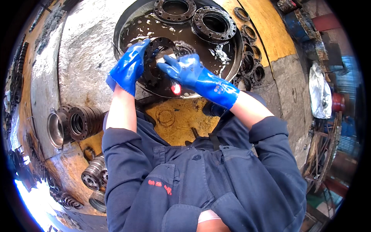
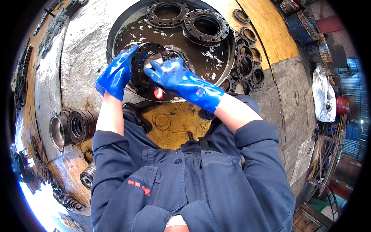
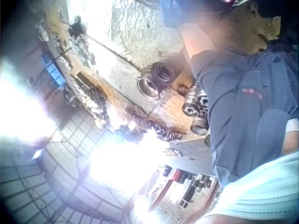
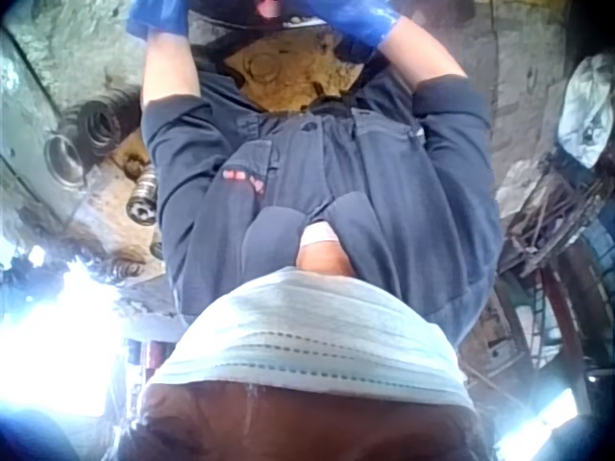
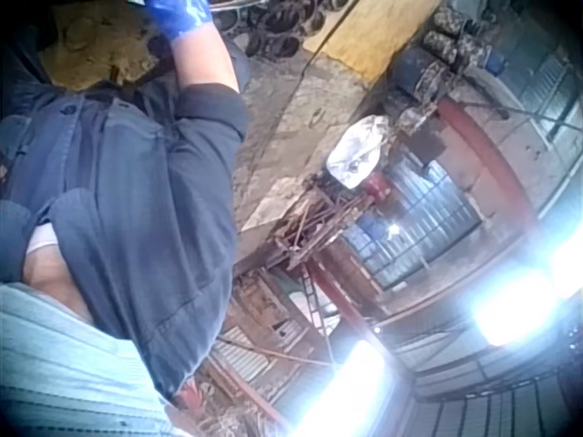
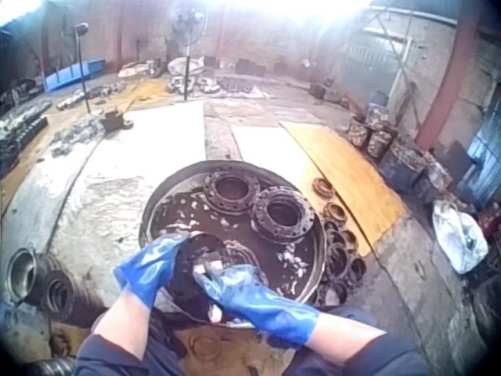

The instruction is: The person sits on the floor and scrubs greasy mechanical parts with a red-handled brush, dipping them into a dark liquid in a metal tray. They handle several ring-shaped components one by one, scrubbing surfaces and edges, then place cleaned parts aside.

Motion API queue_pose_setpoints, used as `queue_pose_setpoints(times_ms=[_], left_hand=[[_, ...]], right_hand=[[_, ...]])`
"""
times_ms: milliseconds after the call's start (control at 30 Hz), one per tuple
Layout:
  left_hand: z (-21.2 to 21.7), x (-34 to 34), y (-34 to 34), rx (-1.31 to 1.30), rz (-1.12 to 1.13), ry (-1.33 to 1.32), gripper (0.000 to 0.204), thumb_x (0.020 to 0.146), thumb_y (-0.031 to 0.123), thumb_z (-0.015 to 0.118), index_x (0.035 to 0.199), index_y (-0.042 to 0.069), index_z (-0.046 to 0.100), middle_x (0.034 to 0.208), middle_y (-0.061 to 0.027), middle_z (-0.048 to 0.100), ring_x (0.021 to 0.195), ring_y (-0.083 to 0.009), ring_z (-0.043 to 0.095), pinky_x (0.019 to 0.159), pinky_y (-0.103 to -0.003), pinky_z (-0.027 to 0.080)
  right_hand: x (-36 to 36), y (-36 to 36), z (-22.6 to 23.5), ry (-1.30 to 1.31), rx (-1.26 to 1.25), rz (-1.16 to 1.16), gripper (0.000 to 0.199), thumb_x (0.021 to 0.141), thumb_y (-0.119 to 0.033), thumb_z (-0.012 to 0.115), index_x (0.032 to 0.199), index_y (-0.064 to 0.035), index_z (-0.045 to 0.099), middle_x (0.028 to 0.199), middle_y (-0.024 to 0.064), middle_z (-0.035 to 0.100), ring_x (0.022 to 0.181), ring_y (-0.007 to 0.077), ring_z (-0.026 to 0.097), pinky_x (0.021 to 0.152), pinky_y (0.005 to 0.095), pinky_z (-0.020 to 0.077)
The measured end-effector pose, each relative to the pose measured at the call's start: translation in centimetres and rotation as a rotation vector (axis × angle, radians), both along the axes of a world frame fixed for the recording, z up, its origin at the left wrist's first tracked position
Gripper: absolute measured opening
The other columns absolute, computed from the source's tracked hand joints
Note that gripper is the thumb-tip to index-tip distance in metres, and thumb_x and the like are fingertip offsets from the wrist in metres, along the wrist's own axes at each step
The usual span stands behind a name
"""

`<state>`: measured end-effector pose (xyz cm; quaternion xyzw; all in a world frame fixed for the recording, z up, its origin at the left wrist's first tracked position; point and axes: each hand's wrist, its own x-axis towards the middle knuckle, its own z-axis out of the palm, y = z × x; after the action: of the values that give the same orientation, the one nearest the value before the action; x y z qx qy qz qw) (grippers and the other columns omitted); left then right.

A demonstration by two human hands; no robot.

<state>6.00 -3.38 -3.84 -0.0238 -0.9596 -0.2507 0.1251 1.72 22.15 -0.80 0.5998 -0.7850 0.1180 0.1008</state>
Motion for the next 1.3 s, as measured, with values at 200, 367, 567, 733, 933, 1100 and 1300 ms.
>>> queue_pose_setpoints(times_ms=[200, 367, 567, 733, 933, 1100, 1300], left_hand=[[-1.1, -0.3, -0.7, 0.049, -0.042, 0.035, 0.047, 0.103, -0.002, 0.046, 0.146, 0.005, 0.063, 0.145, -0.0211, 0.065, 0.135, -0.0337, 0.062, 0.118, -0.041, 0.048], [-0.3, -0.6, 0.2, 0.036, -0.078, 0.074, 0.045, 0.104, 0.0, 0.045, 0.146, 0.006, 0.063, 0.142, -0.0209, 0.067, 0.133, -0.0343, 0.064, 0.116, -0.042, 0.048], [0.4, -0.4, 0.6, -0.013, -0.098, 0.122, 0.048, 0.095, -0.009, 0.054, 0.141, 0.0, 0.065, 0.136, -0.0247, 0.068, 0.131, -0.0383, 0.063, 0.116, -0.043, 0.048], [-0.2, -0.3, -0.2, -0.027, -0.02, 0.129, 0.041, 0.111, 0.023, 0.047, 0.142, 0.005, 0.065, 0.133, -0.0184, 0.073, 0.121, -0.0351, 0.07, 0.11, -0.041, 0.053], [-3.0, -2.8, -1.7, 1.32, 0.264, -0.346, 0.057, 0.11, 0.046, 0.051, 0.138, -0.001, 0.067, 0.126, -0.0178, 0.076, 0.118, -0.0334, 0.071, 0.109, -0.04, 0.053], [-3.2, -5.0, -1.3, 1.581, 0.569, -0.536, 0.09, 0.101, 0.078, 0.043, 0.134, -0.001, 0.071, 0.125, -0.0179, 0.076, 0.105, -0.0366, 0.074, 0.095, -0.049, 0.061], [-5.2, -5.6, -2.1, 1.607, 0.45, -0.539, 0.09, 0.103, 0.076, 0.042, 0.137, -0.002, 0.068, 0.128, -0.0196, 0.075, 0.107, -0.0393, 0.074, 0.098, -0.053, 0.062]], right_hand=[[-2.8, -1.0, 1.8, 0.089, -0.026, 0.042, 0.054, 0.093, -0.014, 0.066, 0.146, -0.0128, 0.059, 0.119, 0.0159, 0.069, 0.076, 0.0322, 0.074, 0.066, 0.0479, 0.0601], [-3.8, 0.3, -5.6, -0.079, -0.131, -0.299, 0.046, 0.092, -0.016, 0.073, 0.137, -0.0239, 0.068, 0.142, 0.0111, 0.069, 0.114, 0.0325, 0.074, 0.099, 0.0444, 0.0585], [0.0, -0.6, -7.2, -0.961, -0.165, -0.81, 0.029, 0.096, -0.03, 0.074, 0.123, -0.0173, 0.078, 0.111, 0.0073, 0.081, 0.097, 0.0249, 0.077, 0.092, 0.0361, 0.0583], [0.7, -0.2, -0.3, -1.521, -0.262, -0.727, 0.036, 0.098, -0.033, 0.071, 0.124, -0.0087, 0.077, 0.104, 0.0076, 0.079, 0.093, 0.0154, 0.073, 0.086, 0.0313, 0.0571], [3.4, -2.7, 1.8, -1.369, -0.841, -0.365, 0.028, 0.102, -0.016, 0.067, 0.127, -0.0049, 0.073, 0.111, 0.0039, 0.077, 0.099, 0.0103, 0.069, 0.092, 0.0295, 0.0559], [0.3, -5.3, 2.8, -1.282, -0.745, -0.357, 0.016, 0.101, -0.013, 0.068, 0.113, -0.0028, 0.072, 0.095, 0.0035, 0.073, 0.087, 0.0119, 0.066, 0.081, 0.0299, 0.0552], [-3.5, -3.9, 1.5, -1.332, -1.0, -0.697, 0.026, 0.104, -0.024, 0.064, 0.096, -0.0009, 0.071, 0.076, 0.001, 0.064, 0.068, 0.013, 0.057, 0.067, 0.0341, 0.0502]])
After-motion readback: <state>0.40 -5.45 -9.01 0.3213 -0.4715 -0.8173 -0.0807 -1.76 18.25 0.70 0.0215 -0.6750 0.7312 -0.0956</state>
